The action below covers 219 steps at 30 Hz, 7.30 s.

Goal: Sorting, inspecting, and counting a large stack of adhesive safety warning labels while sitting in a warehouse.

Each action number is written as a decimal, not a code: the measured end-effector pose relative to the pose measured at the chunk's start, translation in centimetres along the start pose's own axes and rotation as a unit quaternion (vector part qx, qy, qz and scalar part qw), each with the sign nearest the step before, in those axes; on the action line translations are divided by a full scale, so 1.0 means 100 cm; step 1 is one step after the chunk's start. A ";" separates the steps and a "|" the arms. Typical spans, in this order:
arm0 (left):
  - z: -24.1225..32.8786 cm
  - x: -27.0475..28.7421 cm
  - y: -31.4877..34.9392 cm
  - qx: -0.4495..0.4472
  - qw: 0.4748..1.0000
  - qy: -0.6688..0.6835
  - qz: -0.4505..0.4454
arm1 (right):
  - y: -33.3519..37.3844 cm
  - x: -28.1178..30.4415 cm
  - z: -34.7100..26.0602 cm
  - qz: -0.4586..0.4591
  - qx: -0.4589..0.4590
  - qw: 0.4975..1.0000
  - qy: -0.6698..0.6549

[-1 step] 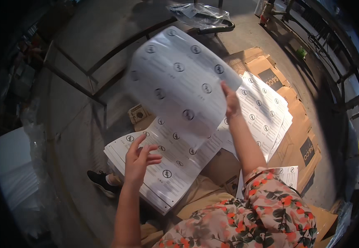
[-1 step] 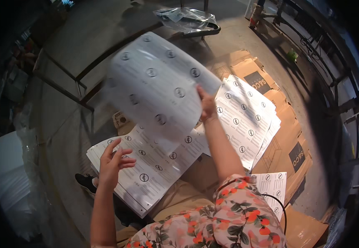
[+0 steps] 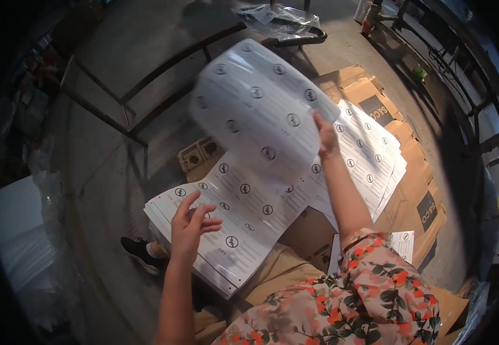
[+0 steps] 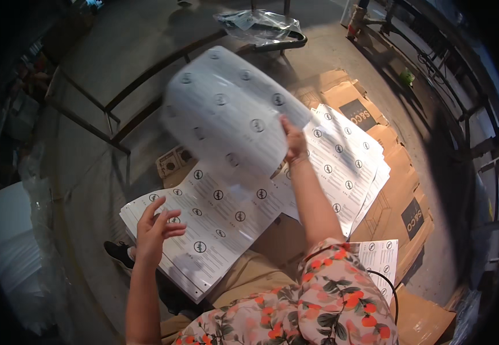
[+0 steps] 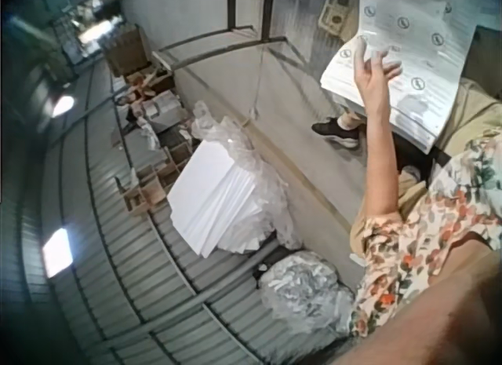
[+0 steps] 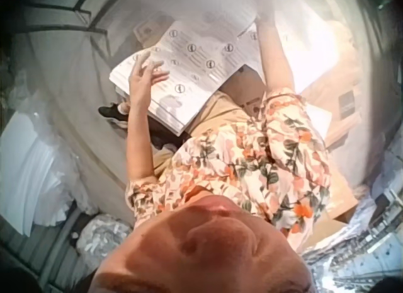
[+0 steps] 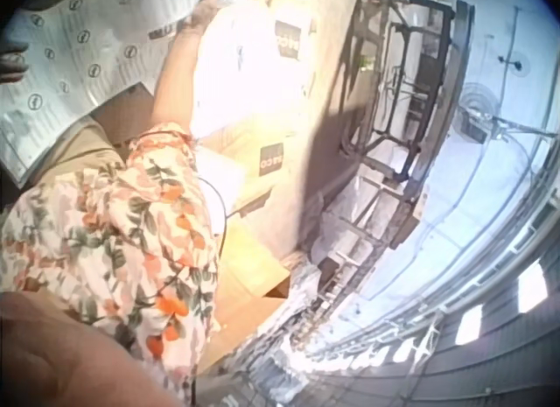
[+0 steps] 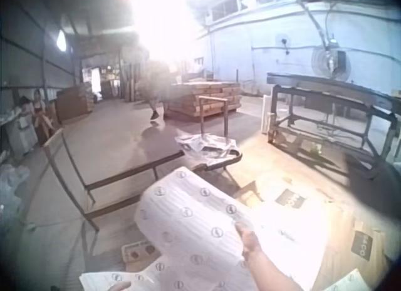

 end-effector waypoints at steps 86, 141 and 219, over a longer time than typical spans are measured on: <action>-0.124 0.050 0.067 0.059 0.921 0.381 0.059 | 0.215 -0.133 0.199 -0.352 -0.315 0.629 0.617; -0.139 0.057 0.071 0.032 0.921 0.381 0.078 | 0.233 -0.152 0.211 -0.401 -0.093 0.519 0.749; -0.143 0.053 0.072 0.042 0.908 0.411 0.065 | 0.236 -0.153 0.207 -0.417 -0.056 0.558 0.715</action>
Point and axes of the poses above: each hand's wrist, its own y-axis away from the middle knuckle, its own x-axis out of the back of the hand, z = x × y, the point moved 7 cm from there along -y, towards the middle knuckle, and after that the axes turned 4 degrees about z, right-handed, at the moved point
